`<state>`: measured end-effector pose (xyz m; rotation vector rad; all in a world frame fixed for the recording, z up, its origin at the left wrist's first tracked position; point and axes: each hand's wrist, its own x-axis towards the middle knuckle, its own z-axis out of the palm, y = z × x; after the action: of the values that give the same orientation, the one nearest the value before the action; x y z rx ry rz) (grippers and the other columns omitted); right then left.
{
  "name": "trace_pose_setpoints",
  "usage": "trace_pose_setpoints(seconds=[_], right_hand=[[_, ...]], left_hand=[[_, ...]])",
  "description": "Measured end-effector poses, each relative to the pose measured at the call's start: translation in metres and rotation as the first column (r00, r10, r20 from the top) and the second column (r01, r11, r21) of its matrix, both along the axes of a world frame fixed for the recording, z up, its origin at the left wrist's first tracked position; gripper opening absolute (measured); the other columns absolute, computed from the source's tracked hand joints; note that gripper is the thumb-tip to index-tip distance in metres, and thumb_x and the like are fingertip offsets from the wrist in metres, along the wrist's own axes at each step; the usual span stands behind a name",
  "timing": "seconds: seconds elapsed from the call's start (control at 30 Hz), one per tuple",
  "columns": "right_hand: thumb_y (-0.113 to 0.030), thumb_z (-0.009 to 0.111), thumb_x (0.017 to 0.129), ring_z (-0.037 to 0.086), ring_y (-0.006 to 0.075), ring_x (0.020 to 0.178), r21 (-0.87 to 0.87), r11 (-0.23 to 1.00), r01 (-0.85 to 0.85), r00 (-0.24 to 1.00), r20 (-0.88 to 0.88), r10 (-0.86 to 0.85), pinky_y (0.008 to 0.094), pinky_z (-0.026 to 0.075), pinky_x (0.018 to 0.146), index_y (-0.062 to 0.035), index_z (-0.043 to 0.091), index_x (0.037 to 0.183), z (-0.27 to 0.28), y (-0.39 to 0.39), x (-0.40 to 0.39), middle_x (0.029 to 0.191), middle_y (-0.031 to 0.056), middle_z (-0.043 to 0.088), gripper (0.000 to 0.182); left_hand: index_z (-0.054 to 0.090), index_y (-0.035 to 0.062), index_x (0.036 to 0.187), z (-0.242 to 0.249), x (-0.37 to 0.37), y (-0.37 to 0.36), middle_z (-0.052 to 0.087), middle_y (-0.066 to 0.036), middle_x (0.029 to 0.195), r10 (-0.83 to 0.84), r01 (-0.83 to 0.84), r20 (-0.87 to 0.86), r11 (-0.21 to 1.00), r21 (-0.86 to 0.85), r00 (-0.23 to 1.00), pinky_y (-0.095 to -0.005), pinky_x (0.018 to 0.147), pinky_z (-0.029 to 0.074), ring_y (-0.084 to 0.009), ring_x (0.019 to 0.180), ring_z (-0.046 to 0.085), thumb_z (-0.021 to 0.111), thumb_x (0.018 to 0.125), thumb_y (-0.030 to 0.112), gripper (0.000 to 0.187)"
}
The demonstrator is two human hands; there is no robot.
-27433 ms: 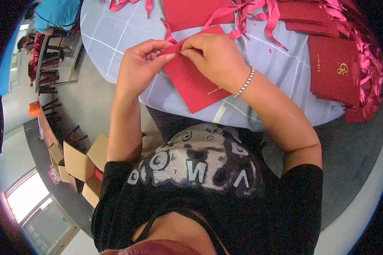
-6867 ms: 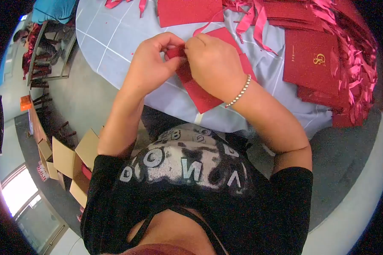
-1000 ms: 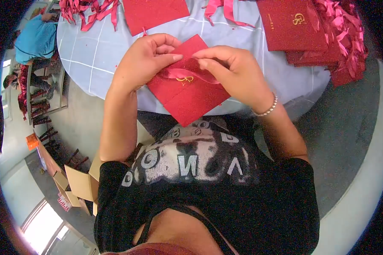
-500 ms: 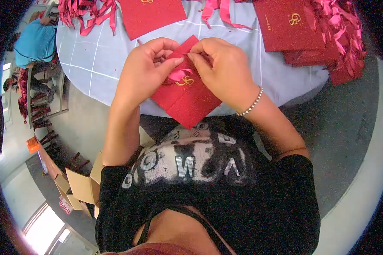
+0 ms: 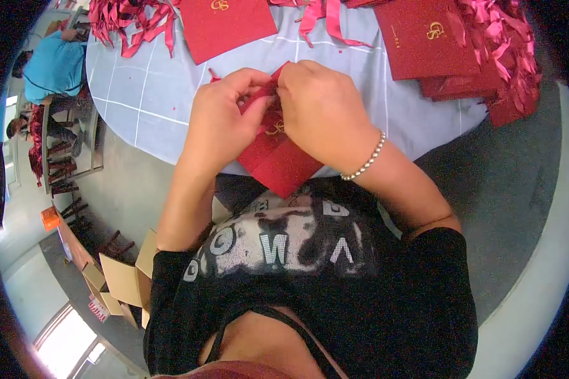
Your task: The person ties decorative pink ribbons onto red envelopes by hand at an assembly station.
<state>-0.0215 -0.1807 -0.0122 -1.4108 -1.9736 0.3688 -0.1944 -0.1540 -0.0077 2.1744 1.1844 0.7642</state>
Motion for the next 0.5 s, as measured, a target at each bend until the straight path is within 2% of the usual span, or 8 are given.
trace_pose_setpoints(seconds=[0.1, 0.13, 0.2, 0.3, 0.37, 0.4, 0.43, 0.5], right_hand=[[-0.011, 0.065, 0.085, 0.064, 0.0391, 0.076, 0.003, 1.000, 0.027, 0.997, 0.070, -0.027, 0.0483, 0.052, 0.068, -0.0012, 0.061, 0.083, 0.000, -0.002, -0.006, 0.080, 0.0187, 0.063, 0.011], [-0.012, 0.065, 0.085, 0.064, 0.0392, 0.077, 0.011, 0.999, 0.037, 0.995, 0.094, -0.037, 0.0484, 0.052, 0.069, -0.0012, 0.060, 0.084, 0.000, -0.002, -0.007, 0.080, 0.0186, 0.063, 0.012], [-0.013, 0.066, 0.085, 0.064, 0.0390, 0.076, -0.020, 1.000, -0.005, 0.999, -0.034, 0.005, 0.0481, 0.051, 0.068, -0.0014, 0.060, 0.084, -0.005, -0.001, -0.003, 0.079, 0.0184, 0.062, 0.013], [-0.015, 0.068, 0.085, 0.063, 0.0390, 0.075, -0.083, 0.996, -0.029, 0.996, -0.092, 0.021, 0.0477, 0.050, 0.067, -0.0018, 0.061, 0.084, 0.007, 0.004, 0.005, 0.079, 0.0183, 0.062, 0.015], [-0.014, 0.069, 0.086, 0.062, 0.0390, 0.073, -0.117, 0.992, -0.042, 0.997, -0.064, 0.035, 0.0473, 0.049, 0.065, -0.0022, 0.061, 0.084, 0.010, 0.000, 0.012, 0.078, 0.0182, 0.062, 0.014], [-0.013, 0.069, 0.086, 0.061, 0.0389, 0.071, -0.104, 0.992, -0.067, 0.997, -0.043, 0.063, 0.0469, 0.049, 0.064, -0.0023, 0.062, 0.084, 0.007, 0.001, 0.013, 0.078, 0.0182, 0.062, 0.013], [-0.012, 0.070, 0.085, 0.061, 0.0383, 0.070, -0.104, 0.992, -0.069, 0.996, -0.068, 0.062, 0.0464, 0.048, 0.064, -0.0024, 0.062, 0.084, 0.010, 0.004, 0.014, 0.076, 0.0180, 0.062, 0.012], [-0.009, 0.071, 0.084, 0.061, 0.0364, 0.068, -0.107, 0.991, -0.081, 0.992, -0.102, 0.070, 0.0448, 0.048, 0.062, -0.0021, 0.063, 0.083, 0.008, 0.005, 0.013, 0.074, 0.0173, 0.061, 0.011]], left_hand=[[0.067, -0.0009, 0.104, -0.001, 0.003, -0.001, 0.074, -0.011, 0.086, -0.009, 0.009, -0.031, 1.000, 0.020, 0.999, -0.0288, 0.069, 0.055, -0.0159, 0.077, 0.071, 0.065, 0.086, -0.002, 0.018], [0.066, 0.0005, 0.102, -0.003, 0.003, -0.001, 0.072, -0.014, 0.086, 0.003, -0.001, 0.029, 0.998, -0.055, 1.000, -0.0337, 0.069, 0.054, -0.0231, 0.078, 0.070, 0.065, 0.085, 0.001, 0.017], [0.065, 0.0034, 0.099, -0.007, -0.001, 0.002, 0.070, -0.018, 0.085, 0.037, -0.008, 0.150, 0.982, -0.188, 0.988, -0.0435, 0.069, 0.054, -0.0376, 0.081, 0.068, 0.066, 0.082, 0.006, 0.017], [0.066, -0.0008, 0.107, 0.003, -0.008, 0.006, 0.074, -0.014, 0.092, 0.002, 0.027, 0.097, 0.956, -0.294, 0.995, -0.0326, 0.072, 0.056, -0.0169, 0.079, 0.071, 0.064, 0.087, 0.000, 0.020], [0.066, -0.0003, 0.108, 0.004, -0.007, 0.009, 0.073, -0.015, 0.091, -0.050, 0.073, 0.089, 0.960, -0.272, 0.995, -0.0321, 0.071, 0.056, -0.0197, 0.080, 0.072, 0.064, 0.087, 0.000, 0.021], [0.067, 0.0018, 0.109, -0.003, -0.006, 0.008, 0.073, -0.016, 0.090, -0.077, 0.084, 0.072, 0.990, -0.111, 0.994, -0.0340, 0.072, 0.056, -0.0238, 0.081, 0.073, 0.064, 0.086, 0.003, 0.023], [0.068, 0.0042, 0.107, -0.001, -0.003, 0.009, 0.072, -0.016, 0.090, -0.046, 0.047, 0.012, 0.974, -0.220, 0.999, -0.0369, 0.073, 0.057, -0.0293, 0.084, 0.073, 0.066, 0.084, 0.008, 0.023], [0.064, 0.0054, 0.102, 0.002, -0.002, 0.008, 0.072, -0.014, 0.086, 0.006, -0.006, -0.001, 0.994, -0.109, 1.000, -0.0436, 0.070, 0.055, -0.0349, 0.081, 0.070, 0.069, 0.083, 0.016, 0.023]])
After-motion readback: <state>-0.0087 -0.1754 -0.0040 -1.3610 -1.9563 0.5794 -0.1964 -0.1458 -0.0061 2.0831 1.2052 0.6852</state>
